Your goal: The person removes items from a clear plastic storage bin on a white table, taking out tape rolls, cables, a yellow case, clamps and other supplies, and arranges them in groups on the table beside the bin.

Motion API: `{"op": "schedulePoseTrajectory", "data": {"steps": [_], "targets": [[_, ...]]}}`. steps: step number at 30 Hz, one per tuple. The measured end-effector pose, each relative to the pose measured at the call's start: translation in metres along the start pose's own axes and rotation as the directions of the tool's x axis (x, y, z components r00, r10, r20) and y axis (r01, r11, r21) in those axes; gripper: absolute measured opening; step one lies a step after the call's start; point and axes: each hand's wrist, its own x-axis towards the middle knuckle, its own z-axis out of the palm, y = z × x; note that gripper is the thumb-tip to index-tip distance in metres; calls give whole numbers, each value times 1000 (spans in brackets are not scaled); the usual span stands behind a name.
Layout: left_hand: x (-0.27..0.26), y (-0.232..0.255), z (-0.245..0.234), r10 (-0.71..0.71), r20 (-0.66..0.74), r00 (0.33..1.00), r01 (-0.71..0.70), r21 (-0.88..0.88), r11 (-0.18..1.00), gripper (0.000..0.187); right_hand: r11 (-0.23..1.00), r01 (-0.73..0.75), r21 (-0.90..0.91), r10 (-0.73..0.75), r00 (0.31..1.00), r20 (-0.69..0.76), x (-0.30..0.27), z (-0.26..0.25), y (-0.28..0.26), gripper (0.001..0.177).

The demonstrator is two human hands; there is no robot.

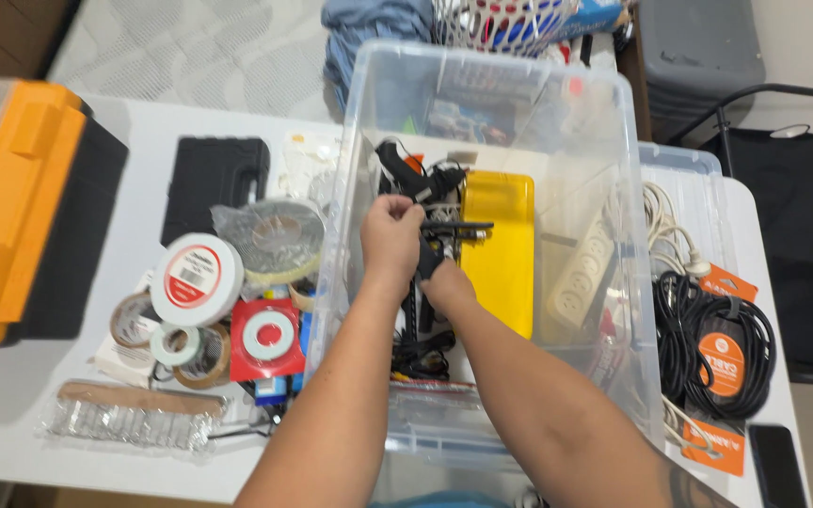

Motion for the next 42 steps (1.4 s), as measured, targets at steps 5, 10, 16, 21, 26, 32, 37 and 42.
{"op": "schedulePoseTrajectory", "data": {"steps": [5, 10, 16, 21, 26, 32, 37, 42], "targets": [[4, 3, -3, -42, -4, 999, 41, -41, 998, 18, 954, -189, 235, 133, 963, 235, 11, -3, 1, 34], [9, 0, -5, -62, -4, 998, 61, -54, 997, 18, 814, -232, 533, 127, 966, 228, 15, -17, 4, 35], [32, -25, -2, 98, -97, 990, -91, 69, 993, 17, 950, 200, 242, -161, 972, -171, 11, -53, -10, 50], [55, -37, -9, 109, -28, 994, -107, 62, 992, 17, 930, 332, 158, -265, 904, -335, -39, -134, -21, 40], [48, -27, -18, 61, 56, 997, -60, -21, 998, 15, 837, 476, 269, -216, 740, -637, -115, -263, 26, 39], [34, -9, -23, 111, 50, 993, -111, -4, 994, 13, 901, 347, 262, 17, 573, -819, -153, -313, 158, 39], [35, -8, -27, 86, 45, 995, -86, 3, 996, 13, 973, 29, 227, 150, 667, -730, -114, -224, 267, 38], [38, -21, -25, 154, 50, 987, -155, 33, 987, 13, 954, -199, 222, 289, 802, -523, -97, -149, 318, 45]]}}
